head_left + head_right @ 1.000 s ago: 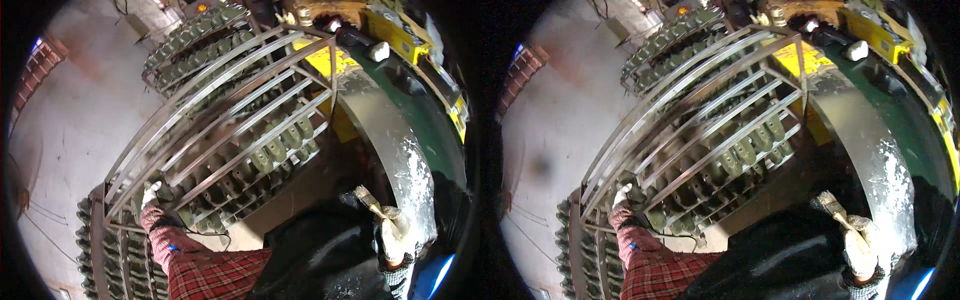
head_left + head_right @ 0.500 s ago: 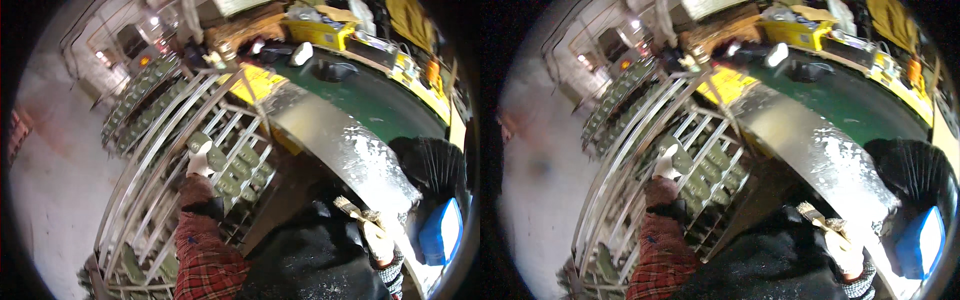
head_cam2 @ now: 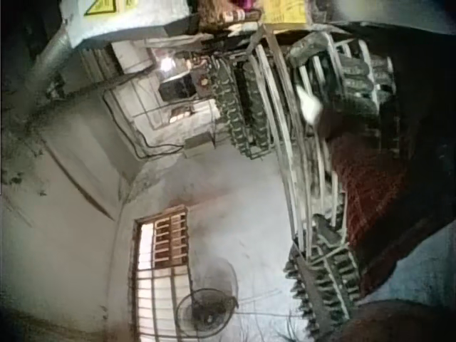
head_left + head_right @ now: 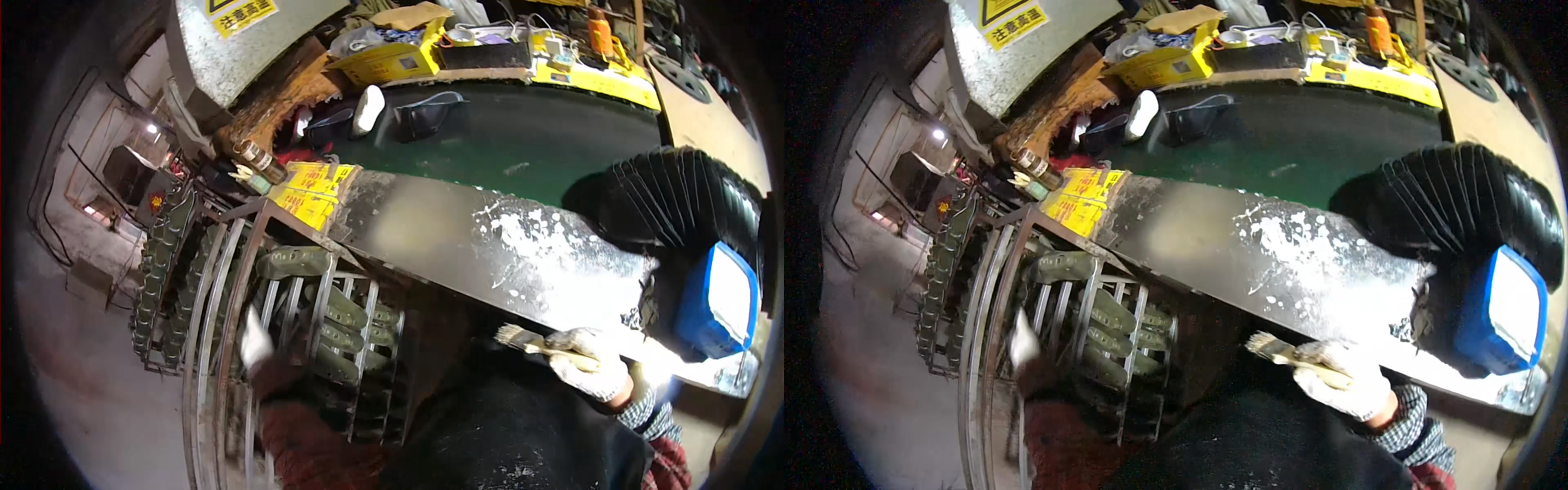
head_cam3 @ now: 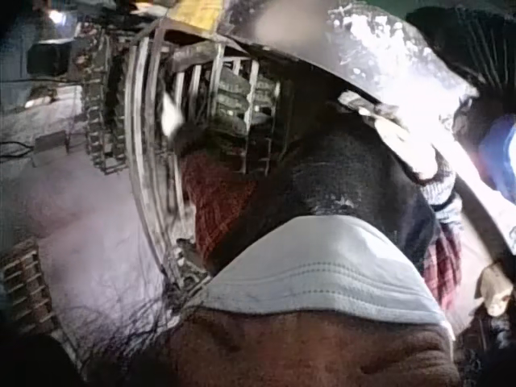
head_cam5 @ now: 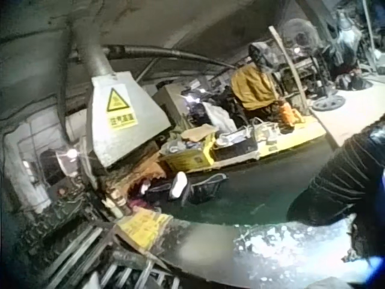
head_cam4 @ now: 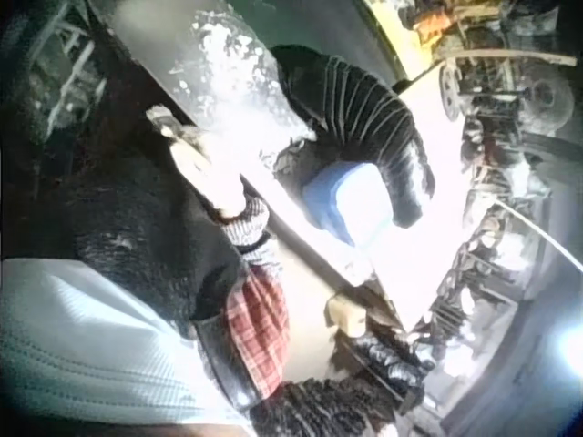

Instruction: Applying adhesive to shoe soles and uppers using a brush in a factory environment.

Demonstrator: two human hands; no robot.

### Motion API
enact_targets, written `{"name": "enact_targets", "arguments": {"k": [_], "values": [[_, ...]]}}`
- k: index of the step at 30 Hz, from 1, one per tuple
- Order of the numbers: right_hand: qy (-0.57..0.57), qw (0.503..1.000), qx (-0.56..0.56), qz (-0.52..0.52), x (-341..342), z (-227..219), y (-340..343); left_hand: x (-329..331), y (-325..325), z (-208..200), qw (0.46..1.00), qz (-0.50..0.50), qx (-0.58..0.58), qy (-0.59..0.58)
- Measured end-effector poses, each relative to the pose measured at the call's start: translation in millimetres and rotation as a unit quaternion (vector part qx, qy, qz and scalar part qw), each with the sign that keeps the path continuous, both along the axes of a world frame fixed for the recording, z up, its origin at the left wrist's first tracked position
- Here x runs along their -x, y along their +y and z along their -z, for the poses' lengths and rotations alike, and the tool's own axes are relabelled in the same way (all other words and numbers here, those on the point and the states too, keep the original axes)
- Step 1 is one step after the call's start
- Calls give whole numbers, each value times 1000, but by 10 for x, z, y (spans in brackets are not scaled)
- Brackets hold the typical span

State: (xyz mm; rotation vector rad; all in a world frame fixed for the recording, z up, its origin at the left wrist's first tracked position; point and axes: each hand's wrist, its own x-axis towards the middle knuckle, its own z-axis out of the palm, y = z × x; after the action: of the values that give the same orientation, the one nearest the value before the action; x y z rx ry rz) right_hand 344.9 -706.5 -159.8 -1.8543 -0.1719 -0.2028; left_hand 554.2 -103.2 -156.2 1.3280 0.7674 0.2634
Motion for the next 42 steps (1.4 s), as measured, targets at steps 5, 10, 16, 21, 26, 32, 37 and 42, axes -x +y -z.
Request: {"name": "enact_targets", "arguments": {"k": [5, 10, 16, 21, 26, 32, 37, 42], "values": [[-120, 988, 0, -93, -81, 53, 106, 2394, 996, -224, 953, -177, -224, 105], [-163, 970, 10, -182, -224, -47, 446, 3566, 1149, -101, 919, -228, -262, 185], [-157, 960, 20, -229, -40, -166, 483, 3656, 1197, -117, 940, -178, -235, 172], [-168, 968, 6, -186, 211, -165, 331, 3756, 1158, -200, 960, -158, -181, 141], [-119, 982, -36, -143, 327, -30, 170, 3782, 673, -398, 987, -127, -79, 56], [-137, 990, 20, -29, 388, -322, -25, 2404, -820, -1028, 790, 283, 500, 214], [-326, 889, 20, 320, 595, -778, -1063, 1993, -1915, -86, 941, 163, 233, -184], [-164, 814, 97, 548, 1289, -842, -1827, 1207, -3028, -144, 822, 349, 437, -102]]}}
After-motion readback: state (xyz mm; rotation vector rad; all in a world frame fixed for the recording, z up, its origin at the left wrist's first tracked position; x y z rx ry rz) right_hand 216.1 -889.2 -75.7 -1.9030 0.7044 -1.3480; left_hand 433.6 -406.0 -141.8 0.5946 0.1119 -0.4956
